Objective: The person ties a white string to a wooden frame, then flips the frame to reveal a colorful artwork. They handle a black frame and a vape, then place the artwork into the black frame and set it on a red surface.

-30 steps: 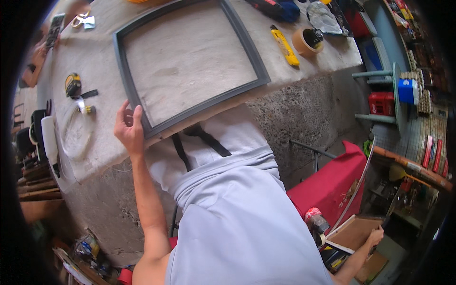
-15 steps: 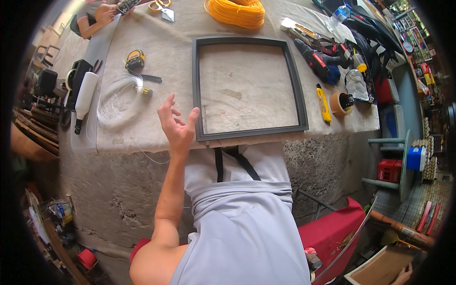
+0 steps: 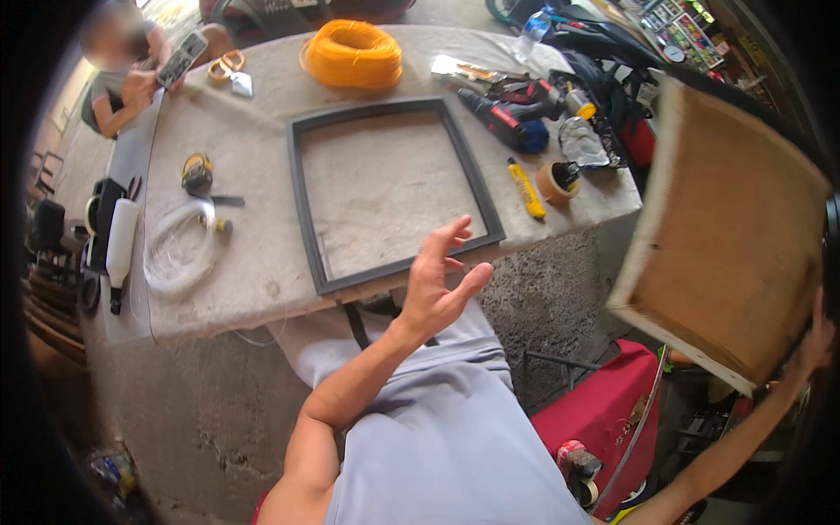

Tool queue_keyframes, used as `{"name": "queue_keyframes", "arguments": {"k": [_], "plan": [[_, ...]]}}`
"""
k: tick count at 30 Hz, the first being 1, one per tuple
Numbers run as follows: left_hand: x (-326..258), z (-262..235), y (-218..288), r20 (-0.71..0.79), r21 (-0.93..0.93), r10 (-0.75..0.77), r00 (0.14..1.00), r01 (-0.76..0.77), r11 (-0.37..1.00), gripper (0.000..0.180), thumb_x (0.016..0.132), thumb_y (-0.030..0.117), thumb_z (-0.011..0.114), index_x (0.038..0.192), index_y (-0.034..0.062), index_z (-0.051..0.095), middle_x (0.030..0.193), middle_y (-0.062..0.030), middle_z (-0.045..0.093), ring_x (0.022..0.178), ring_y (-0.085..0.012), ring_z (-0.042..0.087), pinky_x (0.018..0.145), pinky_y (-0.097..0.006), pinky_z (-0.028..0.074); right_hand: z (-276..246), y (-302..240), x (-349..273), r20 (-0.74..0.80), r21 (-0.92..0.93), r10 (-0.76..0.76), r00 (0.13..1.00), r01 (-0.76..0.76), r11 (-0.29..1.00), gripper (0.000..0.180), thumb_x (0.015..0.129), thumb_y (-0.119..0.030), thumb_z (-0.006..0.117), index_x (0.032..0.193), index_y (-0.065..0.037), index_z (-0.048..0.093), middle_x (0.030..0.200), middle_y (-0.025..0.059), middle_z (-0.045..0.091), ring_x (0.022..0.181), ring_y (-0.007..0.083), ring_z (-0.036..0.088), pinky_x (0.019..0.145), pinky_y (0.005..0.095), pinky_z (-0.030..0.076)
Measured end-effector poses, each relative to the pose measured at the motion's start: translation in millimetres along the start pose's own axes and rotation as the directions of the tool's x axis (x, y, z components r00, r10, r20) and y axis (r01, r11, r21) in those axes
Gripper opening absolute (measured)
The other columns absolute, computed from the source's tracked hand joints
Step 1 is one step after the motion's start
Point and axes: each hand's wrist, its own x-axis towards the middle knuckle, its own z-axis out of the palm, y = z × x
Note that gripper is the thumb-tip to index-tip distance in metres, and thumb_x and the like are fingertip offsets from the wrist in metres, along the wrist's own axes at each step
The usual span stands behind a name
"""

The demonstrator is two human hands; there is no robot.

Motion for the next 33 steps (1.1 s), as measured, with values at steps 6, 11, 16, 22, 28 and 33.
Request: {"name": "queue_keyframes", "arguments": {"k": [6,11,16,22,28,33], "plan": [[-1,14,15,0.384,-0.532,-0.064,0.921,0.277,0.800,0.059,0.098,0.034,0.048,0.147,0.0069,0.028,0.130,-0.0104,0.050,0.117,-0.0173,0.047,0.100,-0.033,0.038,140,1,-45,0.238,0.734,0.076,0.968,-0.230,0.639,0.043,0.089,-0.011,0.062,0.130,-0.004,0.052,0.127,0.0076,0.057,0.115,0.0171,0.054,0.102,0.0321,0.039],[-35,-4,10,0.034,-0.473,-0.417,0.908,0.382,0.794,0.042,0.095,0.027,0.058,0.127,0.0003,0.049,0.102,-0.0010,0.058,0.089,-0.0068,0.051,0.080,-0.023,0.044,277,-49,-95,0.498,0.700,0.099,0.862,-0.466,0.541,0.040,0.084,-0.006,0.067,0.123,-0.005,0.057,0.127,0.0069,0.055,0.124,0.0200,0.045,0.109,0.0360,0.028],[-52,-42,-3,-0.300,-0.322,-0.495,0.815,0.401,0.857,0.037,0.090,0.024,0.065,0.115,-0.0028,0.057,0.091,0.0001,0.060,0.079,-0.0056,0.051,0.072,-0.020,0.044,373,-110,-144,0.649,0.682,-0.125,0.750,-0.501,0.533,0.042,0.084,-0.002,0.065,0.123,-0.003,0.053,0.119,0.0080,0.057,0.117,0.0187,0.051,0.107,0.0361,0.033],[-61,-87,-4,-0.469,-0.149,-0.523,0.711,0.520,0.841,0.040,0.087,0.023,0.068,0.112,-0.0066,0.059,0.100,-0.0089,0.067,0.090,-0.0116,0.059,0.081,-0.026,0.047,431,-163,-178,0.756,0.654,-0.325,0.568,-0.668,0.355,0.054,0.076,0.007,0.061,0.127,-0.003,0.048,0.111,0.0129,0.059,0.100,0.0171,0.060,0.086,0.0276,0.049],[-37,-129,7,-0.482,0.217,-0.515,0.709,0.666,0.714,0.042,0.082,0.025,0.072,0.108,-0.0062,0.062,0.093,-0.0120,0.070,0.082,-0.0136,0.063,0.077,-0.030,0.050,476,-187,-185,0.741,0.631,-0.423,0.521,-0.325,0.704,0.051,0.072,0.000,0.057,0.123,-0.007,0.057,0.106,0.0109,0.066,0.089,0.0168,0.064,0.083,0.0308,0.050],[-16,-147,-5,-0.500,0.335,-0.475,0.724,0.667,0.665,0.037,0.079,0.023,0.071,0.104,-0.0033,0.064,0.075,-0.0137,0.068,0.067,-0.0127,0.061,0.063,-0.031,0.050,484,-201,-183,0.706,0.655,-0.424,0.568,-0.295,0.696,0.054,0.074,-0.003,0.053,0.128,-0.004,0.049,0.113,0.0264,0.060,0.104,0.0417,0.055,0.094,0.0425,0.041]]}}
